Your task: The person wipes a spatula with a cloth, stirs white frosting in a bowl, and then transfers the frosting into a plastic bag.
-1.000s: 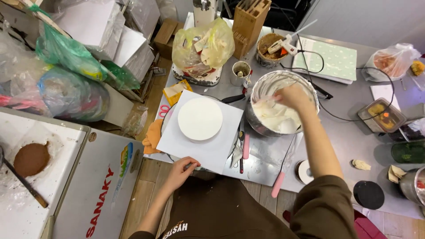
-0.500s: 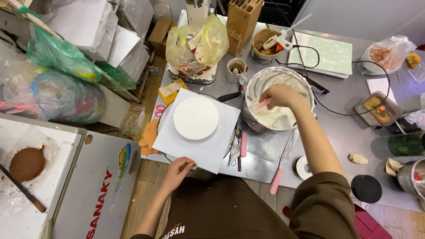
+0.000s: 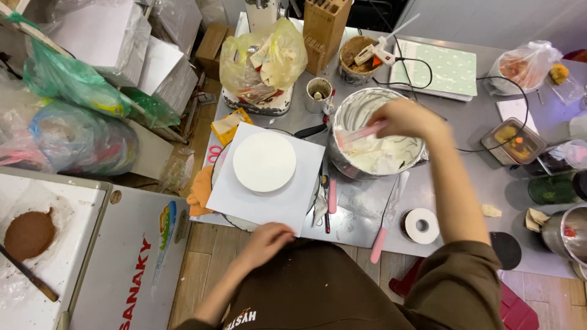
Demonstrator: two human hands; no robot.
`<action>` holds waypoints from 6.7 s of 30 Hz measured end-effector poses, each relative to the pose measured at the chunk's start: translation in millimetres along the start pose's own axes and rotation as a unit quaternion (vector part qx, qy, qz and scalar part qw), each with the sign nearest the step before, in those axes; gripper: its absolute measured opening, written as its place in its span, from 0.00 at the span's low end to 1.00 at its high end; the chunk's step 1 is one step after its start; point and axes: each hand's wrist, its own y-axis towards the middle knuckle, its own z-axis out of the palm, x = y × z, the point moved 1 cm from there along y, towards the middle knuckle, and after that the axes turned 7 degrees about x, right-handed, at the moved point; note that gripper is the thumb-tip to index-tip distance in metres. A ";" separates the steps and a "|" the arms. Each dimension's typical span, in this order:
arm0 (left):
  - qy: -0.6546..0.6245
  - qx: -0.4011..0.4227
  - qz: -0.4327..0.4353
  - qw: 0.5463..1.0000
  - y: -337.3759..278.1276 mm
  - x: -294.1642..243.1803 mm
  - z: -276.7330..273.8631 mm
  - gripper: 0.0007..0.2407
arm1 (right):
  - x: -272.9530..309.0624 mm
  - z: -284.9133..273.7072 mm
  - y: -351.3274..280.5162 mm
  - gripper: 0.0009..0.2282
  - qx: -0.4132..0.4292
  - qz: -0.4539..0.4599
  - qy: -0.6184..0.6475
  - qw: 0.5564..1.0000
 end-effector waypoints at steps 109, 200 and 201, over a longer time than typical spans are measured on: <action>-0.314 0.062 0.118 0.940 204.0 54.2 154.7 0.44 | -31.8 171.6 -60.5 0.11 -0.305 0.190 0.037 0.933; -0.158 -0.037 0.002 0.987 254.2 40.3 85.1 0.21 | -54.1 120.1 -145.9 0.16 -0.099 0.210 0.077 0.970; -0.153 -0.039 -0.002 0.987 251.0 38.5 86.0 0.22 | -46.1 112.0 -168.7 0.16 -0.119 0.207 0.093 0.967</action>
